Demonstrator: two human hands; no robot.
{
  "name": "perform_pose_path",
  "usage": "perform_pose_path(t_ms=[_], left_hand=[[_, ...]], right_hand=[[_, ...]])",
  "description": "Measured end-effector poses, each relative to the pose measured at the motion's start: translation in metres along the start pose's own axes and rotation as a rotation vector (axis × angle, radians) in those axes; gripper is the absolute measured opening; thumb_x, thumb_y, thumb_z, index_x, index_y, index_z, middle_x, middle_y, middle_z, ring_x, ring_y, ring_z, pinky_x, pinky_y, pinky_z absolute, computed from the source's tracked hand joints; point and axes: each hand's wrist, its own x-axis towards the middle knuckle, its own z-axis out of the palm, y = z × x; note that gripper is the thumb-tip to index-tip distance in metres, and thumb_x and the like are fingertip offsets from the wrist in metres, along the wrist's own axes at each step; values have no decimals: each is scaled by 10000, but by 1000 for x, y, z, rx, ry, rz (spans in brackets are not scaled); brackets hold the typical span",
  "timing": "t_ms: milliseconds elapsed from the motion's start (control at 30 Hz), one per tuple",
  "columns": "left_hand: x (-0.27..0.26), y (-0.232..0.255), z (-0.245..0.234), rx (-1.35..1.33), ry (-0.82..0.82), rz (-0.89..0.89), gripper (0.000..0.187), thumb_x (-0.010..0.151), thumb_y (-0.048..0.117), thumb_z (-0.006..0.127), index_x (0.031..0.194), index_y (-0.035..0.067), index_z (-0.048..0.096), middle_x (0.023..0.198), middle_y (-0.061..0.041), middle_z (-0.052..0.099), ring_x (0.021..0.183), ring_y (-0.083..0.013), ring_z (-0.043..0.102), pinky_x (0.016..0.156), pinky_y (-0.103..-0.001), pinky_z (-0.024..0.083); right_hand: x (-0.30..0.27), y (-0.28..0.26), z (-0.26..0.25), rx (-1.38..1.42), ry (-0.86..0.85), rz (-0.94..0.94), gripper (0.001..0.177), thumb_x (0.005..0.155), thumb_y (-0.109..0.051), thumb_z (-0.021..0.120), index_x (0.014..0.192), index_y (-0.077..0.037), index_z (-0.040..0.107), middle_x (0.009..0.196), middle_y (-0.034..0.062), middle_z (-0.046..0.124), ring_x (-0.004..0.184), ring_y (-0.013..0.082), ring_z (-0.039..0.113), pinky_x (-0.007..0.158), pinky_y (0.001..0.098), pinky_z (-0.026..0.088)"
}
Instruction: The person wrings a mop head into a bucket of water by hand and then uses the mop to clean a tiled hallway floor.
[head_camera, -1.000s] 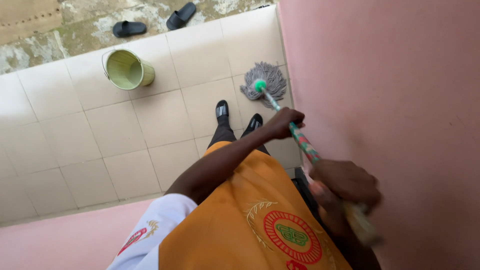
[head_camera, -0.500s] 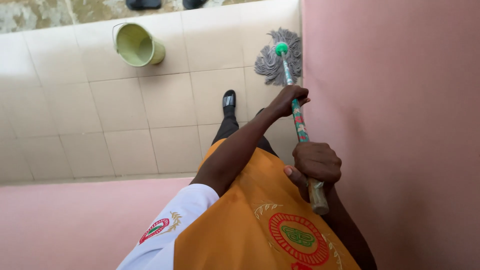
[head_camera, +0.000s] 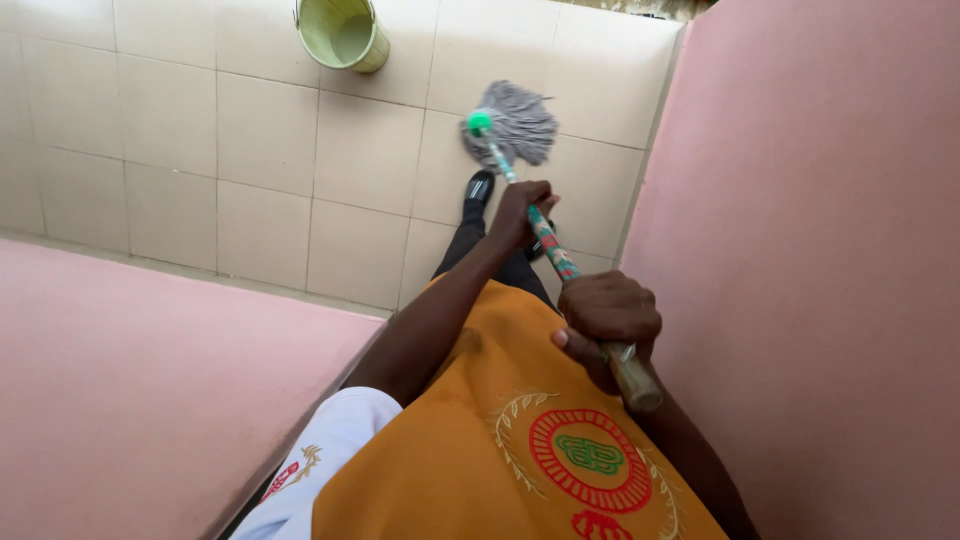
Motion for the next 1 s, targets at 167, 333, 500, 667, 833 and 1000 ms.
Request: perform_pose_path(t_ms=[167,333,500,667,833,1000], left_hand=[[-18,-36,-6,76,19,42,298,897,134,725,711,-5,538,621,-212,525,582,-391,542,561,-452,414],[-42,-29,24,-5,-105,82,272,882,143,707,707,19,540,630,-178,548,587,-379,570,557,-453,439],[-26,-14,44,-22,-292,205,321,867,186,755,683,27,545,609,-156,570,586,-370,578,564,-458,442],[1,-15,30,-32,-353,251,338,882,199,763,685,21,553,606,-152,577,559,-340,576,566,-448,441],[-2,-30,-14,-60,-309,169,322,892,177,751,684,23,559,607,-134,587,545,-305,571,561,-441,431],[-33,-47,-81,-78,-134,96,330,914,139,754,719,-8,532,625,-180,512,570,-327,512,603,-444,423]], right_hand=[[-8,5,-12,-22,-89,145,386,846,-5,628,589,-1,341,540,91,355,457,248,388,519,371,319],[-19,-23,-11,-83,-58,210,382,846,8,632,597,-5,343,545,88,363,460,244,409,519,360,333],[-20,-40,11,-234,-73,182,356,779,45,629,589,-12,334,534,83,332,441,240,356,503,364,294],[-12,-14,59,-370,-106,59,417,773,-10,688,609,-24,305,552,74,314,454,241,360,485,366,299],[1,6,101,-340,-98,6,471,859,-89,719,604,-44,325,544,52,338,450,215,398,486,349,340],[19,17,148,-223,-140,-23,490,916,-135,717,609,-43,346,547,54,340,458,222,414,495,351,354]])
